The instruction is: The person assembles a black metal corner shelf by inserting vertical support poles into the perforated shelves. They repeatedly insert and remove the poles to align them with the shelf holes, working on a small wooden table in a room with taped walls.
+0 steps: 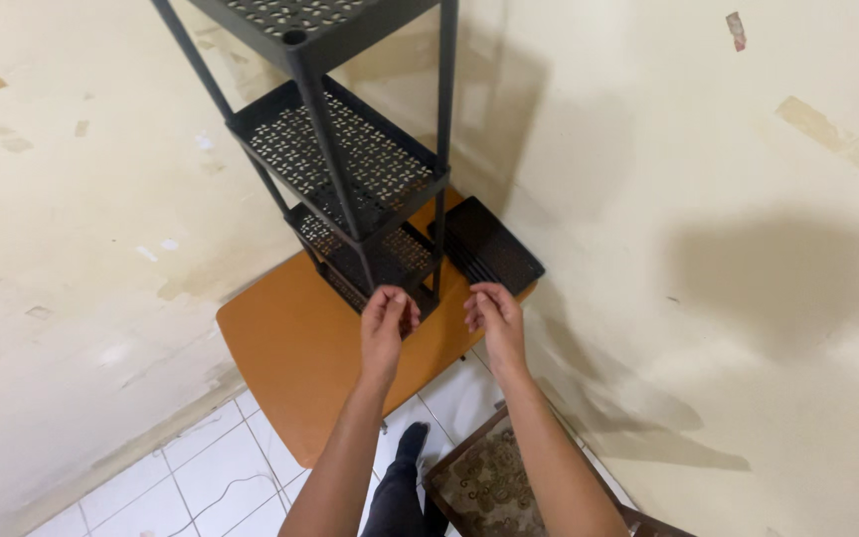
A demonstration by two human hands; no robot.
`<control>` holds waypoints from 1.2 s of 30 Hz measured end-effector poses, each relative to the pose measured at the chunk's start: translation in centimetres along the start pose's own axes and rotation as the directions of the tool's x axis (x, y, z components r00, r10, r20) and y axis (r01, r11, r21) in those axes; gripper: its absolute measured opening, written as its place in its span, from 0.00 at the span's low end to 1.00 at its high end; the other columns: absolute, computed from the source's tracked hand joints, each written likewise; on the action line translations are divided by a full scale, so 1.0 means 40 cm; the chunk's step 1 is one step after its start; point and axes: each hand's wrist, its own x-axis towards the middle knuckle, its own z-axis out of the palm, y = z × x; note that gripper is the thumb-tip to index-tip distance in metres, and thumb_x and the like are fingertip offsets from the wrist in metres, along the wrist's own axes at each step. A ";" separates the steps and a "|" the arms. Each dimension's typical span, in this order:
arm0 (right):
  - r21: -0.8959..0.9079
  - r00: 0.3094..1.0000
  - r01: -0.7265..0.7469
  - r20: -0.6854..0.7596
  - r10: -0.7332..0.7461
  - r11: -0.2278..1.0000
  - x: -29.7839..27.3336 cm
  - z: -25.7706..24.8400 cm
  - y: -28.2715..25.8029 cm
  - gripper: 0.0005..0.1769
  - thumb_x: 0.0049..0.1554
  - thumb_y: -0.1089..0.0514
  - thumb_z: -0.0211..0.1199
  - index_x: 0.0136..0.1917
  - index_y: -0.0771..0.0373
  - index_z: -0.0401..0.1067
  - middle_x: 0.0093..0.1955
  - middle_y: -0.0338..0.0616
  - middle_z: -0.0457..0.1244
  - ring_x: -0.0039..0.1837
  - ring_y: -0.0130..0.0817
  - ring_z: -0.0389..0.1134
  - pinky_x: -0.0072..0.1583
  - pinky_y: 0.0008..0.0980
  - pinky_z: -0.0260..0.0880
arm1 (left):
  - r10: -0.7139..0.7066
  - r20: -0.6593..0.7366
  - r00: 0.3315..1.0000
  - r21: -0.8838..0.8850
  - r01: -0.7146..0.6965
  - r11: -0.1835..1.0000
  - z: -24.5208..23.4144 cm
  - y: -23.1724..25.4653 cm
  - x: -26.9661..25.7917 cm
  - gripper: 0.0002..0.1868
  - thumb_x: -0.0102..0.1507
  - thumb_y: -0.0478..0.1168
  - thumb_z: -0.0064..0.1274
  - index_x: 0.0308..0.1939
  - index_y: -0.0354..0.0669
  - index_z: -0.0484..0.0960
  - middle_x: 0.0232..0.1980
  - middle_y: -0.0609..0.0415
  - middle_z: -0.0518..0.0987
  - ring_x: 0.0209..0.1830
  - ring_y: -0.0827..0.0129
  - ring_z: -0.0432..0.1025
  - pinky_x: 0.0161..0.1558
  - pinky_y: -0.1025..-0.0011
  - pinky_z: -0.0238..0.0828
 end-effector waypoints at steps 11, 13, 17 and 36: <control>0.053 0.873 0.371 0.319 -0.368 0.927 0.032 0.286 -0.400 0.12 0.67 0.61 0.52 0.61 0.68 0.71 0.54 0.44 0.67 0.56 0.30 0.66 0.61 0.30 0.68 | 0.692 0.248 0.678 0.716 -0.609 0.340 0.029 0.413 0.057 0.20 0.68 0.38 0.51 0.63 0.31 0.72 0.65 0.34 0.72 0.69 0.44 0.65 0.70 0.54 0.57; 0.054 0.833 0.428 0.363 -0.417 0.902 0.039 0.341 -0.454 0.14 0.69 0.60 0.51 0.63 0.69 0.70 0.57 0.45 0.66 0.59 0.30 0.66 0.63 0.31 0.66 | 0.620 0.324 0.715 0.756 -0.589 0.285 0.041 0.441 0.066 0.20 0.66 0.39 0.54 0.60 0.33 0.75 0.64 0.36 0.75 0.71 0.41 0.62 0.71 0.49 0.47; 0.147 0.771 0.444 0.441 -0.460 0.884 0.081 0.445 -0.529 0.21 0.71 0.52 0.47 0.68 0.69 0.66 0.61 0.46 0.65 0.62 0.32 0.66 0.65 0.34 0.66 | 0.472 0.341 0.813 0.797 -0.516 0.314 0.038 0.447 0.078 0.18 0.66 0.43 0.56 0.54 0.34 0.78 0.57 0.40 0.78 0.73 0.45 0.63 0.75 0.45 0.46; 0.377 0.723 0.207 0.563 -0.401 0.903 0.047 0.528 -0.537 0.35 0.70 0.33 0.44 0.58 0.70 0.68 0.38 0.47 0.60 0.40 0.34 0.61 0.44 0.32 0.63 | 0.340 0.543 0.768 0.711 -0.636 0.300 -0.003 0.615 0.009 0.13 0.64 0.41 0.59 0.45 0.34 0.81 0.41 0.43 0.81 0.46 0.50 0.76 0.62 0.51 0.63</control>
